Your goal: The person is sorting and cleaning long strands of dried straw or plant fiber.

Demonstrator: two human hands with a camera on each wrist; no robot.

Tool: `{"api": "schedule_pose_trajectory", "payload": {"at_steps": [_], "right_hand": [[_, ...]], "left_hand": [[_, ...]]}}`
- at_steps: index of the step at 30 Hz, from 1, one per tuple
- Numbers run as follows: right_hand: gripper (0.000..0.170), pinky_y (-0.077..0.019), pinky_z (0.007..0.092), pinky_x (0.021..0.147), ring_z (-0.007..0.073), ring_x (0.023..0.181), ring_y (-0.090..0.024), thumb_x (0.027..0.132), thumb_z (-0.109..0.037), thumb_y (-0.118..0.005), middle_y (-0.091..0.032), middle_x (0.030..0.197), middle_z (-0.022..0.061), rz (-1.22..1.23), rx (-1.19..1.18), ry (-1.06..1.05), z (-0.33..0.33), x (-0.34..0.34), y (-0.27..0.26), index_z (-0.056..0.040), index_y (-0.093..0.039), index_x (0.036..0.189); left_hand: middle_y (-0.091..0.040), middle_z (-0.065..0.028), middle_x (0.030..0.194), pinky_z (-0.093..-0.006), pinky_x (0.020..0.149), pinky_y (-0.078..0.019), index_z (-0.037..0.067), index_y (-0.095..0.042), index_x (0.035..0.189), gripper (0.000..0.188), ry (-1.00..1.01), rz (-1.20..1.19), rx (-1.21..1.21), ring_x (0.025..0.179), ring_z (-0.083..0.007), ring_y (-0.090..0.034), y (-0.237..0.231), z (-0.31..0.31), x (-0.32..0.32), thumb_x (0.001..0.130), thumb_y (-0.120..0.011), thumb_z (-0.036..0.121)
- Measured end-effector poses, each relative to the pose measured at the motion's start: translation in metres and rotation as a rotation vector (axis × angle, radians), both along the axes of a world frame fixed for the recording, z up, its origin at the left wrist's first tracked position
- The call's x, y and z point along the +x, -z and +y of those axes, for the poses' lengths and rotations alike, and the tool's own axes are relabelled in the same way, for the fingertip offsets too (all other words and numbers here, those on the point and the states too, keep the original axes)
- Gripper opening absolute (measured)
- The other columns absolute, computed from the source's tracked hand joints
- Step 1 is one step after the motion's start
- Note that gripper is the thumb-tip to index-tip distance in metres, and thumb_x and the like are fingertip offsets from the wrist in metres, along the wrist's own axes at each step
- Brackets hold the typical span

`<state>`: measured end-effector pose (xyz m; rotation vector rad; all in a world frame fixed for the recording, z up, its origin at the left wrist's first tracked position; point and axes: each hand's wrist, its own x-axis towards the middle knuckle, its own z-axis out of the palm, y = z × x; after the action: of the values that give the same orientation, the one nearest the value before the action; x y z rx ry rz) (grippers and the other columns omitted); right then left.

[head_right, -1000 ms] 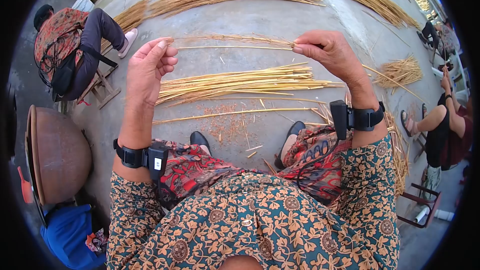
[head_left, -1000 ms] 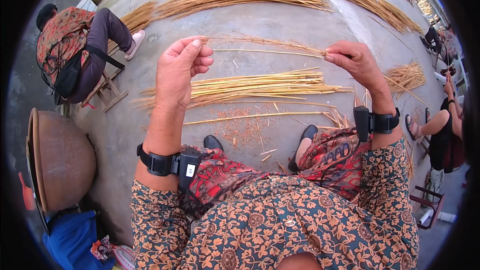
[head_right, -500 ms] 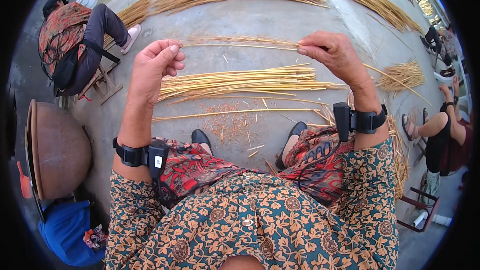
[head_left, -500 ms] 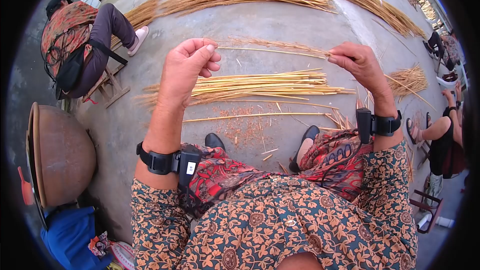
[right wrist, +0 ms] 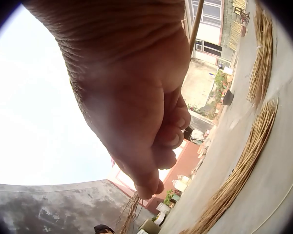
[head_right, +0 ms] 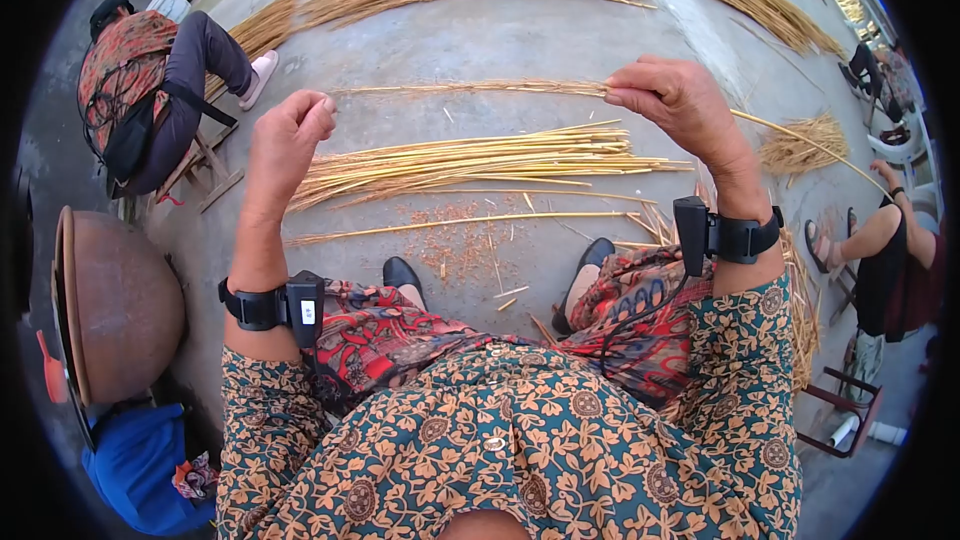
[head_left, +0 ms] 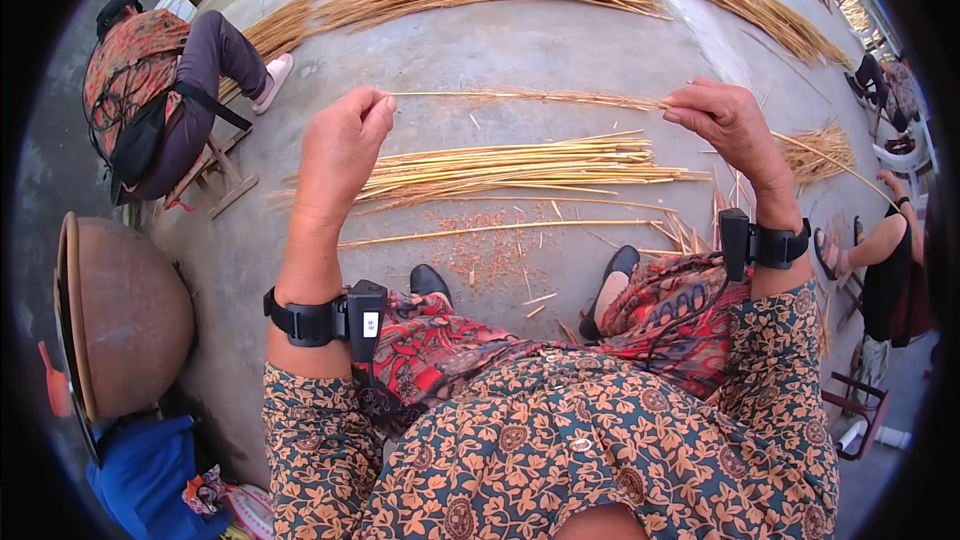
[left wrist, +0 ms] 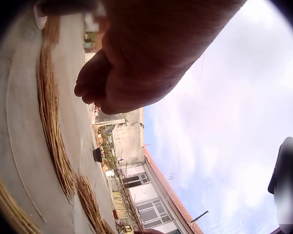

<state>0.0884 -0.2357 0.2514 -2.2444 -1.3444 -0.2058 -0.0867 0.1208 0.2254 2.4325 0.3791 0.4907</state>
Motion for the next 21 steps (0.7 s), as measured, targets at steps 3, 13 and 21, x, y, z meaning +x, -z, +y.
{"api": "schedule_pose_trajectory", "payload": {"at_steps": [3,13,21], "right_hand": [[0.016,-0.0463,0.0312,0.056,0.0255,0.063,-0.06,0.079,-0.021,-0.071,-0.063,0.074,0.0096,-0.042,-0.047,-0.011,0.0,-0.001,-0.001,-0.0065,-0.069,0.086],[0.018,-0.0463,0.0322,0.056,0.0267,0.064,-0.06,0.079,-0.024,-0.07,-0.063,0.074,0.0089,-0.08,-0.069,-0.034,0.004,-0.002,0.003,-0.0076,-0.069,0.086],[0.018,-0.0468,0.033,0.057,0.0269,0.064,-0.06,0.08,-0.024,-0.069,-0.063,0.074,0.0087,-0.078,-0.081,-0.039,0.006,-0.005,0.001,-0.0071,-0.069,0.085]], "left_hand": [[-0.062,-0.0028,0.081,-0.0277,0.069,-0.0483,0.004,-0.065,0.099,0.02,0.107,-0.112,-0.226,0.074,-0.0127,-0.058,-0.005,-0.008,0.0,0.084,-0.066,0.016],[-0.061,-0.0079,0.086,-0.03,0.071,-0.0477,0.003,-0.066,0.096,0.017,0.355,-0.088,-0.079,0.078,-0.0195,-0.059,0.005,-0.03,0.009,0.083,-0.065,0.014],[-0.062,-0.0047,0.082,-0.0272,0.069,-0.0458,0.002,-0.066,0.089,0.011,0.319,-0.053,-0.016,0.075,-0.0137,-0.057,0.004,-0.036,0.01,0.083,-0.064,0.011]]}}
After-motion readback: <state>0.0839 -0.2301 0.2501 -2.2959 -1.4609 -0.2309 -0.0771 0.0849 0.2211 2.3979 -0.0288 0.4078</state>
